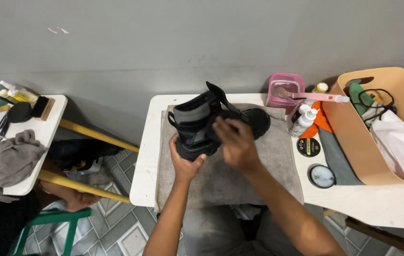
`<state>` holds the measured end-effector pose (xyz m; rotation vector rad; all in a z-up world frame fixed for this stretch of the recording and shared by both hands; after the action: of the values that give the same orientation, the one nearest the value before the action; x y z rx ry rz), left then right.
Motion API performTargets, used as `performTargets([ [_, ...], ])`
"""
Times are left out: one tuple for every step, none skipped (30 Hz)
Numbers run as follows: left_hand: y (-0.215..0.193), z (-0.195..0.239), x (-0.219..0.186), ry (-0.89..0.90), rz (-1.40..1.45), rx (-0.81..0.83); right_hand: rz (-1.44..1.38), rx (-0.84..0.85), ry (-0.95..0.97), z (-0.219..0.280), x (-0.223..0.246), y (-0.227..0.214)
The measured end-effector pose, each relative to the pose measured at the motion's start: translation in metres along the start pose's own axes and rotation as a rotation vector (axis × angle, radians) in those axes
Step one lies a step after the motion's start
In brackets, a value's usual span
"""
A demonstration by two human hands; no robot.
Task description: The person cleans a black boot using a round sponge, wiping the upper, sides, and sole. They rotate the boot to access different areas and occasionally use a spray bottle to apply liquid before continuing to wipe the surface.
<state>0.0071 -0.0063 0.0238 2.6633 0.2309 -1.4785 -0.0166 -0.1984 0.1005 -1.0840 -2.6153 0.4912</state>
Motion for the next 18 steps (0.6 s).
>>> performTargets([
  [0.000, 0.001, -0.002, -0.004, -0.001, -0.002, -0.002, 0.004, 0.001, -0.005, 0.005, -0.007],
  [-0.001, 0.000, -0.004, -0.006, -0.006, -0.005, -0.039, -0.014, 0.075, -0.012, 0.007, -0.015],
  [-0.001, -0.002, -0.006, -0.008, -0.011, -0.008, -0.076, -0.032, 0.149, -0.019, 0.010, -0.022],
  [-0.002, -0.001, -0.003, -0.007, -0.011, -0.006, -0.074, -0.033, 0.149, -0.015, 0.013, -0.016],
  [-0.002, 0.000, 0.000, -0.003, -0.015, -0.009, -0.085, -0.055, 0.130, -0.011, 0.016, -0.011],
  [-0.003, 0.001, 0.003, 0.002, -0.021, -0.011, -0.098, -0.078, 0.111, -0.007, 0.019, -0.005],
  [-0.003, 0.002, 0.007, 0.003, -0.023, -0.011, -0.098, -0.080, 0.111, -0.011, 0.029, 0.001],
  [-0.005, 0.003, 0.010, 0.046, -0.063, -0.013, -0.101, -0.057, 0.002, -0.016, 0.041, 0.009],
  [-0.006, 0.004, 0.013, 0.089, -0.103, -0.015, -0.103, -0.034, -0.108, -0.021, 0.053, 0.017],
  [-0.007, 0.005, 0.026, 0.093, -0.105, -0.012, -0.103, -0.038, -0.107, -0.026, 0.057, 0.017],
  [-0.009, 0.006, 0.038, 0.106, -0.152, -0.023, -0.111, -0.010, -0.127, -0.032, 0.061, 0.018],
  [-0.011, 0.008, 0.051, 0.116, -0.198, -0.030, -0.118, 0.019, -0.143, -0.036, 0.066, 0.019],
  [-0.010, 0.008, 0.041, 0.117, -0.198, -0.025, -0.116, 0.016, -0.139, -0.028, 0.057, 0.019],
  [-0.009, 0.007, 0.031, 0.107, -0.154, -0.020, -0.077, 0.021, -0.126, -0.020, 0.046, 0.020],
  [-0.009, 0.007, 0.021, 0.098, -0.110, -0.016, -0.038, 0.026, -0.113, -0.012, 0.037, 0.021],
  [-0.006, 0.005, 0.016, 0.098, -0.108, -0.017, -0.037, 0.028, -0.115, -0.007, 0.025, 0.016],
  [-0.003, 0.003, 0.013, 0.064, -0.066, -0.019, -0.050, 0.003, -0.023, -0.002, 0.011, 0.010],
  [0.000, 0.003, 0.009, 0.026, -0.022, -0.020, -0.061, -0.019, 0.070, 0.004, -0.002, 0.003],
])
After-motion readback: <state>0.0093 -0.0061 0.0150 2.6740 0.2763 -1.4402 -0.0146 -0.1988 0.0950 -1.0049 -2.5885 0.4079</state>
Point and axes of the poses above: each hand's wrist, its own z-axis away from the middle knuckle, its own y-axis out of the palm, x = y × z, the point moved 2 cm from there along -z, towards the middle knuckle, and after that the axes turned 3 degrees about -z, right-handed, at the moved point
